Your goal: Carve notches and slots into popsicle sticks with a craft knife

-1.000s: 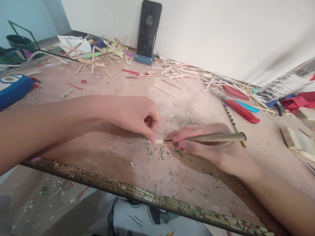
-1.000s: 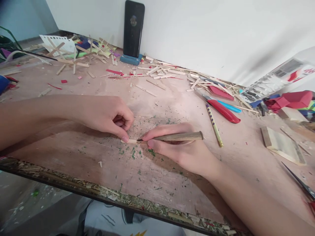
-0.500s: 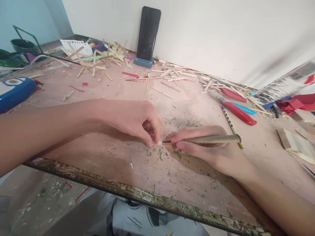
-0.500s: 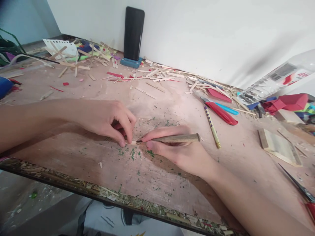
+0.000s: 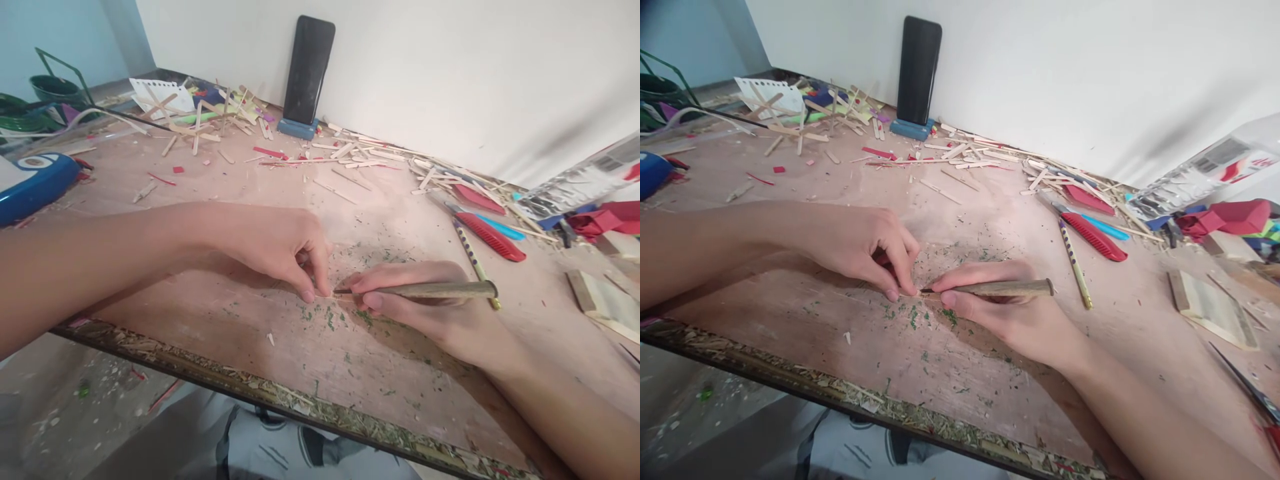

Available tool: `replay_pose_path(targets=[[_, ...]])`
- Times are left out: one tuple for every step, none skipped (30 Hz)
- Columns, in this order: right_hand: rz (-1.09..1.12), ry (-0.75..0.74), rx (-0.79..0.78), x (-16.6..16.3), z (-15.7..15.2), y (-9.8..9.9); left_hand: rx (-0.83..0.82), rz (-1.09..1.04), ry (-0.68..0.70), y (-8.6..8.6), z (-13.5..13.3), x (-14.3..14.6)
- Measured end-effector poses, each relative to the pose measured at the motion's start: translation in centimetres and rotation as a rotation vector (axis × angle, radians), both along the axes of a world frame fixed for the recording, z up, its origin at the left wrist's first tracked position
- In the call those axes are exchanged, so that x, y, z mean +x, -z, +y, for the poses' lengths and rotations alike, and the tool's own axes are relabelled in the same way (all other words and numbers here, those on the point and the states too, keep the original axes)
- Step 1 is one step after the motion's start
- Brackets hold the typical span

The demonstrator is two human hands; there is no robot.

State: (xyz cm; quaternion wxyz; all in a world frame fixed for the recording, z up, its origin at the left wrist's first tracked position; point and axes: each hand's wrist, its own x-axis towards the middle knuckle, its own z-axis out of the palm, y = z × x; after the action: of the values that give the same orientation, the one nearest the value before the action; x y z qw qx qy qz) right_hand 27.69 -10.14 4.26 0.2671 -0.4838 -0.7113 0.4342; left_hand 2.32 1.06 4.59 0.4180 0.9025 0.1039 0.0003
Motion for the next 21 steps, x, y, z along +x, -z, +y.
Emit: replay_pose_path(targets=[[0.001, -0.001, 0.005, -0.01, -0.01, -0.05, -0.002, 0.004, -0.001, -0.03, -0.01, 0.0], [0.002, 0.0, 0.01, 0.0, -0.02, -0.1, -0.001, 0.006, -0.004, -0.05, -0.03, -0.01], [0.004, -0.001, 0.012, 0.01, -0.03, -0.14, -0.002, 0.006, -0.005, -0.07, -0.04, -0.03], [0.007, -0.001, 0.013, 0.03, -0.04, -0.17, -0.003, 0.006, -0.006, -0.08, -0.06, -0.04], [0.011, -0.001, 0.011, 0.04, -0.04, -0.19, -0.005, 0.005, -0.004, -0.08, -0.07, -0.05], [0.015, -0.002, 0.009, 0.05, -0.04, -0.2, -0.007, 0.002, -0.003, -0.07, -0.08, -0.06], [0.019, -0.002, 0.005, 0.06, -0.04, -0.19, -0.008, -0.001, -0.003, -0.05, -0.09, -0.06], [0.023, -0.001, 0.001, 0.05, -0.04, -0.18, -0.009, -0.001, -0.004, -0.03, -0.1, -0.04], [0.027, 0.002, -0.001, 0.04, -0.05, -0.16, -0.006, 0.002, -0.009, -0.02, -0.1, -0.03], [0.029, 0.008, -0.003, 0.02, -0.06, -0.15, -0.002, 0.005, -0.013, -0.01, -0.11, -0.01], [0.033, 0.013, -0.004, 0.0, -0.07, -0.13, 0.001, 0.008, -0.017, -0.01, -0.12, 0.01], [0.036, 0.017, -0.004, -0.02, -0.08, -0.12, 0.003, 0.01, -0.018, -0.02, -0.12, 0.02], [0.038, 0.018, -0.005, -0.04, -0.1, -0.11, 0.003, 0.012, -0.018, -0.04, -0.13, 0.03], [0.039, 0.017, -0.006, -0.06, -0.11, -0.1, 0.0, 0.012, -0.017, -0.08, -0.14, 0.04], [0.039, 0.015, -0.01, -0.08, -0.12, -0.1, -0.004, 0.012, -0.014, -0.11, -0.15, 0.05], [0.04, 0.011, -0.014, -0.09, -0.12, -0.09, -0.009, 0.012, -0.012, -0.15, -0.16, 0.06], [0.042, 0.01, -0.017, -0.1, -0.11, -0.09, -0.01, 0.014, -0.012, -0.18, -0.17, 0.08], [0.045, 0.011, -0.02, -0.1, -0.09, -0.08, -0.01, 0.018, -0.013, -0.2, -0.18, 0.1], [0.047, 0.012, -0.022, -0.1, -0.07, -0.08, -0.007, 0.022, -0.015, -0.2, -0.19, 0.12], [0.048, 0.015, -0.022, -0.1, -0.04, -0.08, -0.002, 0.025, -0.018, -0.19, -0.2, 0.13], [0.047, 0.016, -0.022, -0.1, -0.01, -0.09, 0.003, 0.024, -0.021, -0.17, -0.19, 0.14]])
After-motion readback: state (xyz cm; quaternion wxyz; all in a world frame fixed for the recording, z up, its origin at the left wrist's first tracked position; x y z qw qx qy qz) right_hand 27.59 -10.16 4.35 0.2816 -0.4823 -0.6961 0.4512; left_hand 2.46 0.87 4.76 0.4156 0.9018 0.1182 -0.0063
